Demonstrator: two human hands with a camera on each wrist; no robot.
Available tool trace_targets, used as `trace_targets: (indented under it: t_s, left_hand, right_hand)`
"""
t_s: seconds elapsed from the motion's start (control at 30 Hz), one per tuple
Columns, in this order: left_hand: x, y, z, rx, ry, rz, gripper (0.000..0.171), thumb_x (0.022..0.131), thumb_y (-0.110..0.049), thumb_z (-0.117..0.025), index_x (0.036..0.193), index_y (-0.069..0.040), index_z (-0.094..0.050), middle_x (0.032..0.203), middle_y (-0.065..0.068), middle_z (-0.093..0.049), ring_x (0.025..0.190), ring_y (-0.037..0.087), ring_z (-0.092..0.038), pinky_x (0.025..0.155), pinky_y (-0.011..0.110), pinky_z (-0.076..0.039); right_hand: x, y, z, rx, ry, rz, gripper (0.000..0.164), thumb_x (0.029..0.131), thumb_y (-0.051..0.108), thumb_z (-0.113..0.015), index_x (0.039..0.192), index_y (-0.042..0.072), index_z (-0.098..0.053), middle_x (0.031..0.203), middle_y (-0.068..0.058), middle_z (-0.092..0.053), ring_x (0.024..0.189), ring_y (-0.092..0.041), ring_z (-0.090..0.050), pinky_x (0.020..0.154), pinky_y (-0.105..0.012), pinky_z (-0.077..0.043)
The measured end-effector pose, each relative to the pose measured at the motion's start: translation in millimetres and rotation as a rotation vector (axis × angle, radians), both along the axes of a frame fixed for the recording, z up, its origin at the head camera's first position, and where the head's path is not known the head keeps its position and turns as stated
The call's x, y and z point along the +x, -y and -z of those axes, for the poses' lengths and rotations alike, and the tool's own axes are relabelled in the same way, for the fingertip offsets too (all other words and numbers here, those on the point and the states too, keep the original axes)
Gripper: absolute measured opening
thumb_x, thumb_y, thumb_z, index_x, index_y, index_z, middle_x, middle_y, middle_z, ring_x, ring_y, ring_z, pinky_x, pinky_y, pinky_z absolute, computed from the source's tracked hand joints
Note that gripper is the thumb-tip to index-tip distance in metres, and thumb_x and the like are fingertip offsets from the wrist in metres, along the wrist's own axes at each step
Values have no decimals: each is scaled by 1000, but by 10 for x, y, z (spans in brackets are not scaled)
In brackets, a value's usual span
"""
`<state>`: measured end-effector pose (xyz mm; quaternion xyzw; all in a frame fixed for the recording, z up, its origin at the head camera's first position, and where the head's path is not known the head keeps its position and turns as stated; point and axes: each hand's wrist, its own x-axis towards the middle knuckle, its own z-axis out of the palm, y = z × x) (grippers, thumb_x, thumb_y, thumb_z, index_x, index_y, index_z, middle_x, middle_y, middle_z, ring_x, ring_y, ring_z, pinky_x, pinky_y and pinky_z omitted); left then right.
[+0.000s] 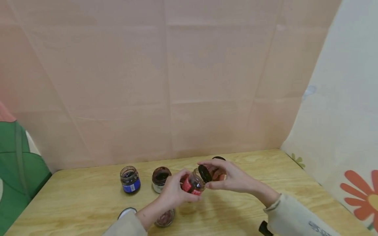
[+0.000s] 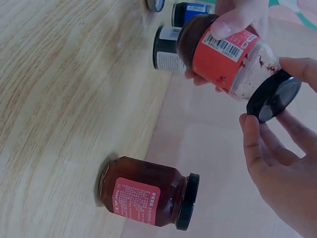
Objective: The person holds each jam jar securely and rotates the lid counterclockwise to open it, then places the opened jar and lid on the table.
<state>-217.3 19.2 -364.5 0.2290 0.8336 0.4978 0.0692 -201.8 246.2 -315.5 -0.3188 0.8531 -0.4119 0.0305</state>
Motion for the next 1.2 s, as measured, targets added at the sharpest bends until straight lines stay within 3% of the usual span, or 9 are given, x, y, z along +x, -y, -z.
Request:
trace_targets:
  t_s: [0.23,0.43,0.67,0.8,0.9,1.07,1.2]
  left_hand:
    - [-17,-36,10,0,-28,-34,54,63,-22,-89,108,-16,-61,103,0,-67,91,15,-63,73,31,-54]
    - [-24,-108,49,29,-71,-85,52,61,-15,-89,106,-15,-63,112,6,-65,106,27,-60,88,44,-52]
    - [-84,-179,36,11,-120,-166,60,60,-17,-90,113,-11,-63,109,6,-61,101,25,-57,84,42,-52]
    - [-130,-208,28,16,-144,-210,61,61,-15,-90,115,-10,-63,111,7,-63,104,27,-58,87,45,-51]
    - [-145,-225,38,30,-116,-246,60,61,-16,-90,115,-9,-64,110,8,-66,103,28,-60,86,45,-52]
    - [-167,-247,72,69,-53,-292,59,62,-14,-89,115,-7,-65,107,9,-68,99,26,-63,81,40,-54]
    - [-191,-273,89,70,-54,-300,58,63,-14,-89,115,-6,-64,106,9,-69,98,26,-63,80,40,-54]
  right_hand:
    - [-19,5,36,-19,19,102,56,84,26,-74,133,12,-52,112,-8,-64,93,-24,-63,76,-28,-54]
    - [20,-18,83,-26,9,219,58,81,31,-76,129,6,-54,114,-9,-64,100,-23,-62,83,-34,-54]
    - [72,-75,115,-54,-80,291,56,79,27,-78,125,3,-56,107,-7,-63,90,-20,-63,74,-27,-53]
    - [103,-101,131,-59,-173,297,54,78,23,-79,123,4,-57,98,-1,-64,87,-15,-60,77,-26,-53]
    - [140,-114,155,-46,-200,272,50,79,24,-79,121,6,-59,94,1,-63,84,-12,-59,77,-28,-53]
    - [189,-134,211,-20,-167,237,46,78,28,-79,116,7,-61,95,3,-64,85,-9,-61,77,-29,-53]
    - [201,-146,266,4,-107,235,48,77,33,-79,115,9,-61,96,3,-66,87,-11,-62,78,-27,-53]
